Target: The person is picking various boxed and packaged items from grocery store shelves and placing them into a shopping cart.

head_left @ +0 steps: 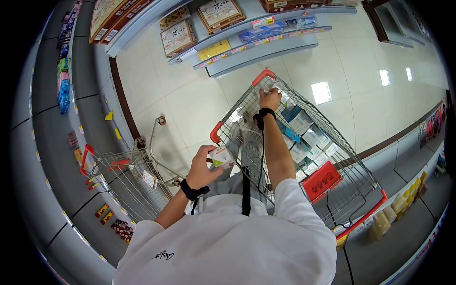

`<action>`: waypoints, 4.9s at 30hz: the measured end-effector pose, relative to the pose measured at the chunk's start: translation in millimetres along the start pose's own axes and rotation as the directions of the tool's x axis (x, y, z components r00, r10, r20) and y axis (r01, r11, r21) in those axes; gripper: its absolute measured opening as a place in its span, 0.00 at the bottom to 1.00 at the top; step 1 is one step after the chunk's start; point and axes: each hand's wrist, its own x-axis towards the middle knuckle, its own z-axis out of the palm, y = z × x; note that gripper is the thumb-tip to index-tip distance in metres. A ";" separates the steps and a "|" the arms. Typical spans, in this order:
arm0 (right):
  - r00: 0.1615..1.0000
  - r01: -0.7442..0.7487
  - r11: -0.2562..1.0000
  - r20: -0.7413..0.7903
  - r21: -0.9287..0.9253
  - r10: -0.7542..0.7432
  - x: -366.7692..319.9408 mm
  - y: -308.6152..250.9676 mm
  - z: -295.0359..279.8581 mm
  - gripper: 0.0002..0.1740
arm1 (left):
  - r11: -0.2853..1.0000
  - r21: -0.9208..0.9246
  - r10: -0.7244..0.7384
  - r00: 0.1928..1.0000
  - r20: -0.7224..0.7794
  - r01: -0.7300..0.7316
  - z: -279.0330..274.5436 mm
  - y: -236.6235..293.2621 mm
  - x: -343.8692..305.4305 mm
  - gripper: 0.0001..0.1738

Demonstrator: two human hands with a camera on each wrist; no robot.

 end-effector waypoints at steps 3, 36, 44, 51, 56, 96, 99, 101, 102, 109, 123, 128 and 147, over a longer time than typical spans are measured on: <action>0.999 -0.035 0.999 0.032 -0.033 0.036 9.9 0.1 5.7 0.24 | 1.000 0.010 -0.018 1.000 0.009 0.018 -0.3 2.5 2.9 0.31; 0.912 0.280 0.939 0.361 -0.201 -0.195 25.4 48.7 -130.3 0.22 | 0.904 0.367 0.180 0.974 0.134 -0.218 144.0 -2.9 186.4 0.24; 0.948 0.033 0.979 0.305 0.201 -0.095 -23.9 91.5 -185.1 0.20 | 0.806 0.585 -0.249 0.948 0.199 0.089 204.8 -54.7 225.2 0.31; 0.940 -0.094 0.939 0.341 0.331 -0.026 -53.3 125.3 -189.2 0.16 | 0.796 0.585 -0.359 0.898 0.253 0.154 239.1 -111.3 254.9 0.35; 0.941 -0.119 0.929 0.339 0.352 -0.008 -60.1 131.6 -199.7 0.15 | 0.788 0.505 -0.485 0.861 0.154 0.353 265.7 -129.9 276.2 0.49; 0.958 -0.156 0.911 0.282 0.382 0.046 -85.3 158.0 -229.4 0.14 | 0.874 0.185 -0.440 0.893 -0.092 0.450 269.9 -136.0 337.4 0.49; 0.958 -0.173 0.918 0.279 0.358 0.071 -88.3 162.9 -227.7 0.14 | 0.897 0.262 -0.315 0.930 -0.188 0.356 267.5 -122.0 336.5 0.47; 0.964 -0.151 0.927 0.257 0.343 0.062 -91.6 166.2 -227.7 0.14 | 0.937 0.178 -0.287 0.953 -0.095 0.300 263.9 -119.2 337.1 0.43; 0.970 -0.126 0.936 0.238 0.329 0.047 -93.3 166.9 -227.9 0.14 | 0.938 0.146 -0.314 0.949 -0.025 0.315 269.6 -143.2 349.6 0.37; 0.973 -0.146 0.928 0.220 0.343 0.072 -107.5 156.8 -230.7 0.14 | 0.917 0.115 -0.385 0.923 -0.003 0.383 270.6 -155.6 357.9 0.40; 0.991 0.023 0.952 -0.132 0.305 0.019 -185.0 104.3 -300.0 0.14 | 0.955 -0.186 -0.136 0.897 0.420 0.231 221.5 -65.9 270.8 0.23; 0.931 0.025 0.948 -0.353 0.317 0.094 -261.9 89.8 -332.3 0.15 | 0.937 -0.343 0.126 0.848 0.515 0.069 196.0 -7.9 195.1 0.21; 0.173 -0.377 0.832 -0.851 0.407 0.495 -641.4 81.0 -434.7 0.13 | 0.936 -0.306 0.350 0.372 0.860 -0.173 261.0 83.2 -18.0 0.18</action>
